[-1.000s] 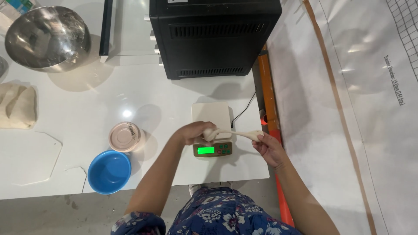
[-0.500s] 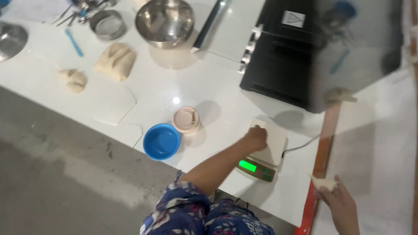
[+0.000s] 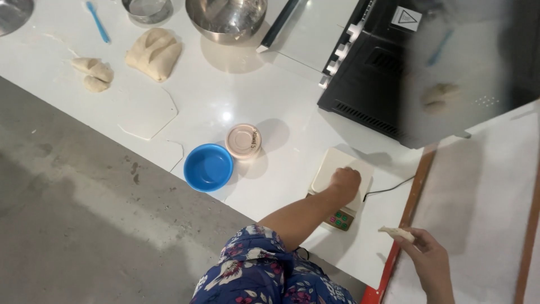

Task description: Dividing a large piece of dough into smaller portions and weighing each portion on a digital scale to ensure consistency.

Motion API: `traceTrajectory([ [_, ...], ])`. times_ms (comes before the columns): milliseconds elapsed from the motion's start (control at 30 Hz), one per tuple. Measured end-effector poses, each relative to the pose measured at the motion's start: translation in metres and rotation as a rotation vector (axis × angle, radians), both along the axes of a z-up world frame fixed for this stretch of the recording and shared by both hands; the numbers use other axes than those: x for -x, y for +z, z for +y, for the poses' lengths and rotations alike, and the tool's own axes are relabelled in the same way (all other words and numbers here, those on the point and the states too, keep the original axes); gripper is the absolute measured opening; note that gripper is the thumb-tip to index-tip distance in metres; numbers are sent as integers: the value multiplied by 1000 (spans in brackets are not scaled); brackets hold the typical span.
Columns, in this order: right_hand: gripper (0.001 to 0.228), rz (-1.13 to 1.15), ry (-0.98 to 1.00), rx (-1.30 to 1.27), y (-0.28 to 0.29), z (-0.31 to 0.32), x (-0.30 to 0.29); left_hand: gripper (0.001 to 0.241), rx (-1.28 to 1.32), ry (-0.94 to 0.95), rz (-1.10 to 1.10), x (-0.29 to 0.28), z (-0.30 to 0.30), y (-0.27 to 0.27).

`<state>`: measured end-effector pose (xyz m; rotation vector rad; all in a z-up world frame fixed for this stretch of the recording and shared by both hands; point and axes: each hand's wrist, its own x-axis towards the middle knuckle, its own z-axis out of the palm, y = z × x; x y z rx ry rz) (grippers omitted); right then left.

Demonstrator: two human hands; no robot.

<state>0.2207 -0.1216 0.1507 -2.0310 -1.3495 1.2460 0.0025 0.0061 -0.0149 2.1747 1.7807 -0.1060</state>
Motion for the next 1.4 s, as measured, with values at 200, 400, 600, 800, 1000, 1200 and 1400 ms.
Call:
traceTrajectory([
  [200,36,101,81,-300,-37,0,-31,17,-167,308,-468,32,4,17],
  [400,31,202,197,-416,-23,2,-15,26,-96,303,-717,53,-17,108],
  [600,45,536,228,-293,36,26,49,47,561,80,-1330,47,-40,176],
  [800,33,375,317,-262,23,40,60,37,444,240,-1246,77,-43,153],
  [1000,17,303,104,-182,-27,56,60,67,240,510,-1089,143,-89,163],
  [1200,19,249,148,-155,-49,57,100,53,354,683,-1302,213,-154,111],
  [1400,20,282,63,-159,-54,55,117,33,291,791,-1318,226,-189,132],
])
